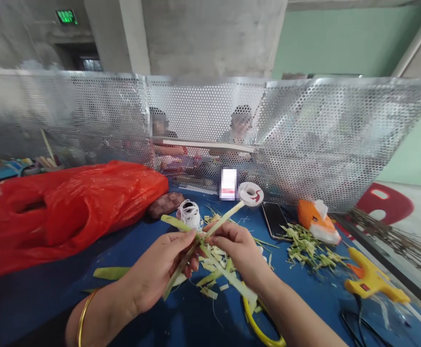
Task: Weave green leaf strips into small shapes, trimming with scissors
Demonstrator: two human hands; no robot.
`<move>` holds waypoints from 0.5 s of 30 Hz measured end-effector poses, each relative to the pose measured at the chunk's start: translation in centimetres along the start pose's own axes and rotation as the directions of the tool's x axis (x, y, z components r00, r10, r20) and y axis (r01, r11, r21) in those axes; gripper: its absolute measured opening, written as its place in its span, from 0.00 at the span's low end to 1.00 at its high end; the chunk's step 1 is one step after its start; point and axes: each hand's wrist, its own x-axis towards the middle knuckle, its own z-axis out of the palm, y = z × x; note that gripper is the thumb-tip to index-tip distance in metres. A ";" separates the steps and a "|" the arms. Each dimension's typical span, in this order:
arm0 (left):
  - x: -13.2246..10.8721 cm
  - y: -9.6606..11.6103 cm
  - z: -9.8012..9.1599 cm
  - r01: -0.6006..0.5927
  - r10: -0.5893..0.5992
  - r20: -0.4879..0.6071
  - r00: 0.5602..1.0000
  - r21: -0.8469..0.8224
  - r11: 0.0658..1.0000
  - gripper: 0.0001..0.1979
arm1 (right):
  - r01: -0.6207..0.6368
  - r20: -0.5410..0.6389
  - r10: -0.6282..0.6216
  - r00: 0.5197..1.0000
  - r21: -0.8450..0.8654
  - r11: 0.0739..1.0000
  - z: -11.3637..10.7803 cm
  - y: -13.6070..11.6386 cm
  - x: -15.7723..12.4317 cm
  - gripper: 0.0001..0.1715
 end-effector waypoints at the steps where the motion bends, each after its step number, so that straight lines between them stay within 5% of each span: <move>1: 0.1 0.1 -0.1 -0.005 0.005 -0.008 1.000 -0.004 1.000 0.18 | -0.010 0.043 0.010 0.999 0.015 1.000 -0.2 -0.2 -0.1 0.11; 6: 0.2 0.0 -0.2 0.023 -0.024 0.027 0.999 0.019 1.000 0.19 | -0.035 -0.058 0.044 0.997 0.150 0.988 0.2 -0.4 -0.5 0.15; 15: 0.2 -0.3 1.0 0.175 -0.176 0.034 0.984 0.016 0.984 0.11 | 0.068 -0.128 -0.072 0.989 -0.037 0.997 0.6 0.8 -0.3 0.15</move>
